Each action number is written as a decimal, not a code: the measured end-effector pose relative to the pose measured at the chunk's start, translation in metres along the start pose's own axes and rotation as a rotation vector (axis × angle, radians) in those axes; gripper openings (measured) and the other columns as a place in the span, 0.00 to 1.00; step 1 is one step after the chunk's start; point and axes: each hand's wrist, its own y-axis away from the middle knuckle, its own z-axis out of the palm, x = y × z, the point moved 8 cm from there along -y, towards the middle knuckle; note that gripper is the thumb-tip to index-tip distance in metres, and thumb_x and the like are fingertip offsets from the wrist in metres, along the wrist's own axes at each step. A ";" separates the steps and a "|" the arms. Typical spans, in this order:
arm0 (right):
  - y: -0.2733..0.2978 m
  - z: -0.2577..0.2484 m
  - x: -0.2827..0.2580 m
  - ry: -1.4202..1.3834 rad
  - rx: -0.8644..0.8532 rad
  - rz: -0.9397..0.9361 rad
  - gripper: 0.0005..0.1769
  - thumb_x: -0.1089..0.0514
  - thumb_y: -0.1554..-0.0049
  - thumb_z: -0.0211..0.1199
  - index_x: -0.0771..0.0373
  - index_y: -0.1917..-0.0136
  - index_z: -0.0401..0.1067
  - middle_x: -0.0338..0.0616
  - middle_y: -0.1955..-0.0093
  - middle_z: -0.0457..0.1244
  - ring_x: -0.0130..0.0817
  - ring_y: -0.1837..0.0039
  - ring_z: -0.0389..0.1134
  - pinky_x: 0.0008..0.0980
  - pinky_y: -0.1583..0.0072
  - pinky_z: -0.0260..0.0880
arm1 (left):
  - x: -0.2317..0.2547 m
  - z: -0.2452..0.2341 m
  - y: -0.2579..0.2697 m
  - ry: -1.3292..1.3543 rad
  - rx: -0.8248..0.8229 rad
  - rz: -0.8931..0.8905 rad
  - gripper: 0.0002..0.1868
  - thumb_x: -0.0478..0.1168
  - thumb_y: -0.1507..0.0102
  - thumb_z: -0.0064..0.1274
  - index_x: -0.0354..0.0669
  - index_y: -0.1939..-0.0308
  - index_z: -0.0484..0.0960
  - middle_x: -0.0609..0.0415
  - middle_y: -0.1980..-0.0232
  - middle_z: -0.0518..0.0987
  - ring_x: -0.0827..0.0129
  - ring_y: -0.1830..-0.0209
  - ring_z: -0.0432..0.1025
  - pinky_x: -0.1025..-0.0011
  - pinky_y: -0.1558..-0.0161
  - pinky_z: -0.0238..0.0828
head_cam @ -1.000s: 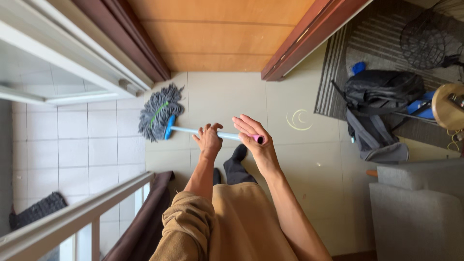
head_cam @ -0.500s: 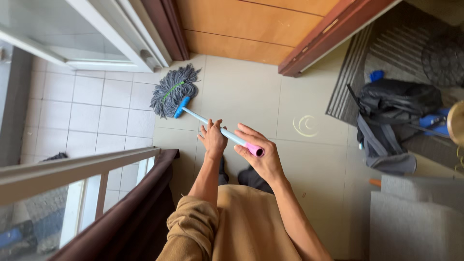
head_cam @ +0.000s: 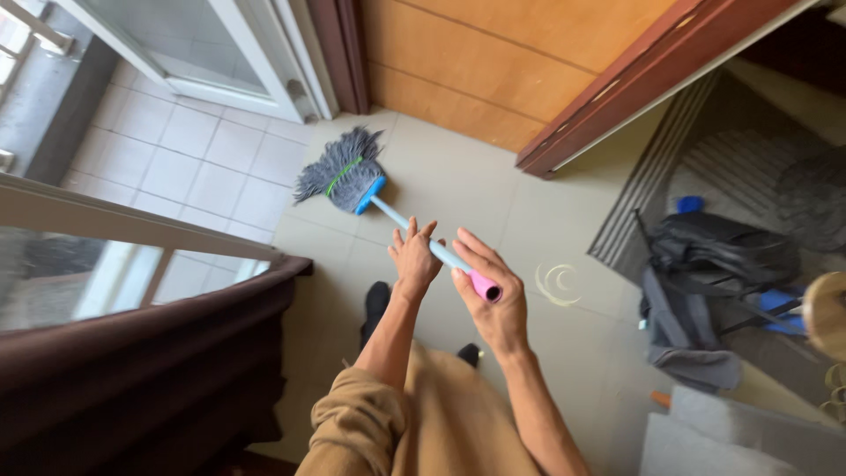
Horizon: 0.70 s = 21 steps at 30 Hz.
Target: The person mops the tiled floor of a balcony and then mops the floor area inside the doorway using a mop.
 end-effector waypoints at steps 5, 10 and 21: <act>0.031 -0.054 0.013 -0.031 0.026 0.010 0.21 0.65 0.42 0.62 0.64 0.35 0.75 0.43 0.29 0.66 0.36 0.30 0.68 0.33 0.33 0.69 | 0.033 0.043 0.042 0.017 0.046 0.023 0.28 0.49 0.40 0.58 0.59 0.34 0.76 0.40 0.22 0.58 0.26 0.25 0.47 0.29 0.33 0.46; 0.057 -0.101 0.037 -0.079 0.087 0.137 0.21 0.61 0.42 0.63 0.62 0.35 0.75 0.41 0.31 0.68 0.32 0.33 0.70 0.31 0.37 0.72 | 0.061 0.089 0.077 0.037 0.106 0.075 0.23 0.51 0.39 0.59 0.58 0.39 0.81 0.42 0.23 0.62 0.30 0.26 0.52 0.35 0.32 0.51; 0.066 -0.122 0.083 -0.093 -0.064 0.120 0.19 0.57 0.41 0.64 0.62 0.37 0.76 0.45 0.31 0.68 0.38 0.30 0.68 0.34 0.32 0.68 | 0.092 0.105 0.102 -0.144 0.021 0.077 0.25 0.37 0.43 0.59 0.63 0.42 0.81 0.48 0.20 0.57 0.36 0.21 0.47 0.22 0.33 0.37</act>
